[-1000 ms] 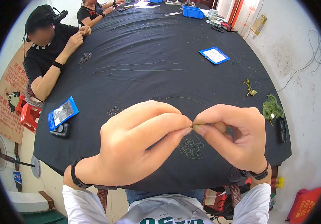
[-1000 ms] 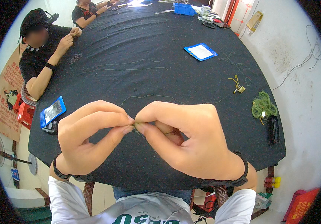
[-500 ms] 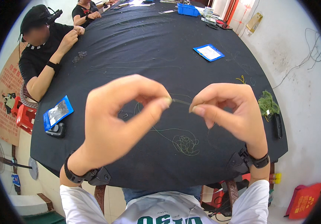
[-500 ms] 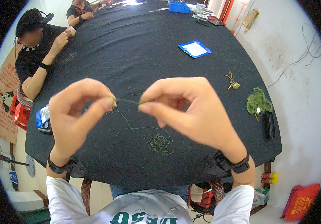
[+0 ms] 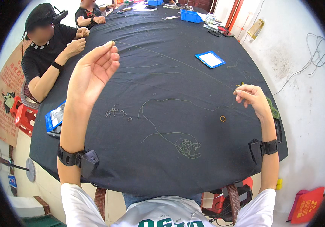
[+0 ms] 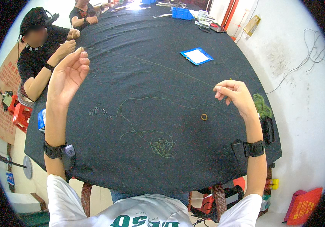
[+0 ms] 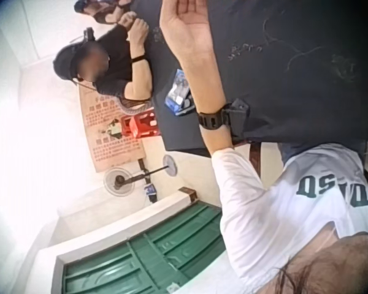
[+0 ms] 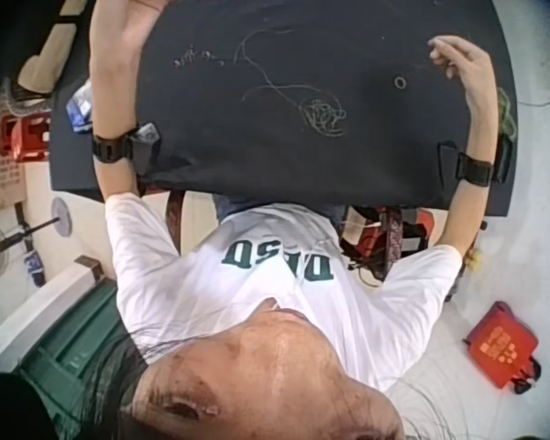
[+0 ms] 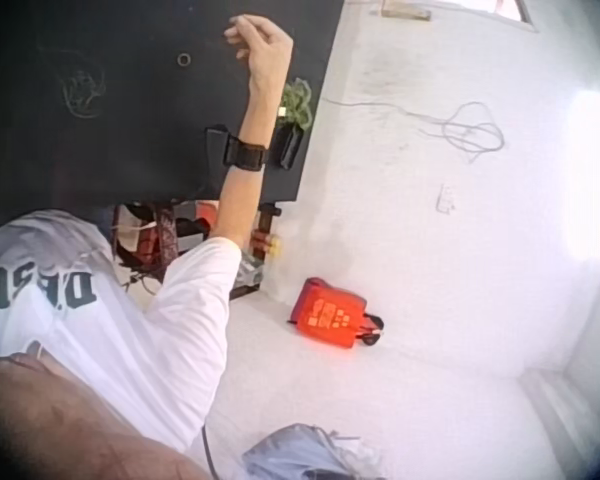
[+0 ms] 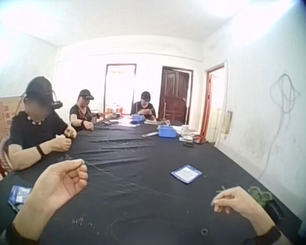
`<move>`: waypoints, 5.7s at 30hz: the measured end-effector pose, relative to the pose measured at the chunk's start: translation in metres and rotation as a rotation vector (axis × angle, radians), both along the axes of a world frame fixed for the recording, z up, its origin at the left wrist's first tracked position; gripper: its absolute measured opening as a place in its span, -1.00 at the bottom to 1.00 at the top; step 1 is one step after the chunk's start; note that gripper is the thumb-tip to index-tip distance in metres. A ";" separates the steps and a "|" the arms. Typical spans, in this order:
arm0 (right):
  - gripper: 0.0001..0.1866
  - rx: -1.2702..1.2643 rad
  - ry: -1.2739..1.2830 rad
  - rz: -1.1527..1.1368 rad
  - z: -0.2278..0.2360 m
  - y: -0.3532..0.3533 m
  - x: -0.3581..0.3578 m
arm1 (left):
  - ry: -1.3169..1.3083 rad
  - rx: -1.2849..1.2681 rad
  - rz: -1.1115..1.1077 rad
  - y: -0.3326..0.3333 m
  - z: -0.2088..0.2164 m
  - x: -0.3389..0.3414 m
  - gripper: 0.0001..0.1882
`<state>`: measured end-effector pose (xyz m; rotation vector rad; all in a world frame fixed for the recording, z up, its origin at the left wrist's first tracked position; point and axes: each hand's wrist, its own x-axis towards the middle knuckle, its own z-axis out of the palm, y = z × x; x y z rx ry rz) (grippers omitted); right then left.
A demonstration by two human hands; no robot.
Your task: Tying fishing hooks and sinkers to a fishing line to create a rig.
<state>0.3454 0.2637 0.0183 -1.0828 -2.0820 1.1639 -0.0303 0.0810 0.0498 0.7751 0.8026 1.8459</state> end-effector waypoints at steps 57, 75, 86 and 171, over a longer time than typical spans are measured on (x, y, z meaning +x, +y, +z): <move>-0.75 1.482 0.155 0.172 0.032 -0.127 -0.105 | 0.328 -0.097 -0.277 -0.034 -0.005 0.098 -0.91; -0.79 0.600 0.414 0.274 0.035 -0.121 -0.107 | 0.502 -0.092 -0.112 -0.041 0.010 0.103 -0.87; -0.77 -0.157 0.513 0.566 0.036 -0.111 -0.108 | 0.540 -0.076 -0.103 -0.041 0.014 0.096 -0.87; -0.79 0.959 0.331 0.268 0.036 -0.155 -0.102 | 1.241 0.392 0.499 -0.047 0.010 0.107 -0.86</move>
